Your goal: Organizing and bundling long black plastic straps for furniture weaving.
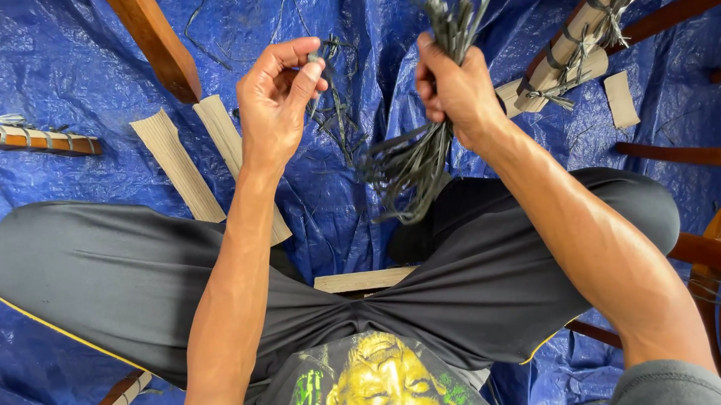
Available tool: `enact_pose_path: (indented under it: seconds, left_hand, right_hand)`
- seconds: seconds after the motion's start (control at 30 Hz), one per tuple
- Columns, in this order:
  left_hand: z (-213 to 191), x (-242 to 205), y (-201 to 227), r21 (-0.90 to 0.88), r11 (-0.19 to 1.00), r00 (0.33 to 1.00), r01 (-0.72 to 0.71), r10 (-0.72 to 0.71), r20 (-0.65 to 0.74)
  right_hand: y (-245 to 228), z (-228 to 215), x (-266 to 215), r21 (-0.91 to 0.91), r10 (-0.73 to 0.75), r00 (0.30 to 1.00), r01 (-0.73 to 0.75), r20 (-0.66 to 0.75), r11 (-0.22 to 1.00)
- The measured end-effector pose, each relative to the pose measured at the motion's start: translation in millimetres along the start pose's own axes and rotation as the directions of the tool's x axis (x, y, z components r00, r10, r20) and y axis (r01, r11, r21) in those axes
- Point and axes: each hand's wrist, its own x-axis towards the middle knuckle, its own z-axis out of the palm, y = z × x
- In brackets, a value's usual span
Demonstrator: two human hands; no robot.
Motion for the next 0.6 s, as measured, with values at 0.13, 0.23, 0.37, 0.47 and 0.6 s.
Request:
enact_pose_path:
  seconds: [0.13,0.23,0.37,0.47,0.6]
  left_hand:
    - [9,-7,32,-0.065,0.996,0.995,-0.067,0.072,0.069]
    - [20,-12,34,-0.086,0.996,0.984,-0.034,0.048,0.169]
    - [33,-21,28,0.023,0.994,0.945,0.106,-0.107,0.308]
    - [40,-25,22,0.110,0.978,0.910,0.177,-0.205,0.361]
    - [39,-26,13,0.187,0.952,0.853,0.243,-0.302,0.427]
  right_hand:
    - [1,12,-2,-0.051,0.068,0.992,-0.063,0.102,0.997]
    - [-7,19,-8,-0.060,0.193,0.969,-0.186,0.152,0.981]
    - [-21,20,-10,0.139,0.140,0.977,-0.163,0.164,0.977]
    - [-12,6,-2,0.263,0.044,0.994,-0.070,0.104,0.962]
    - [-10,-7,6,0.332,-0.065,0.998,0.059,0.005,0.942]
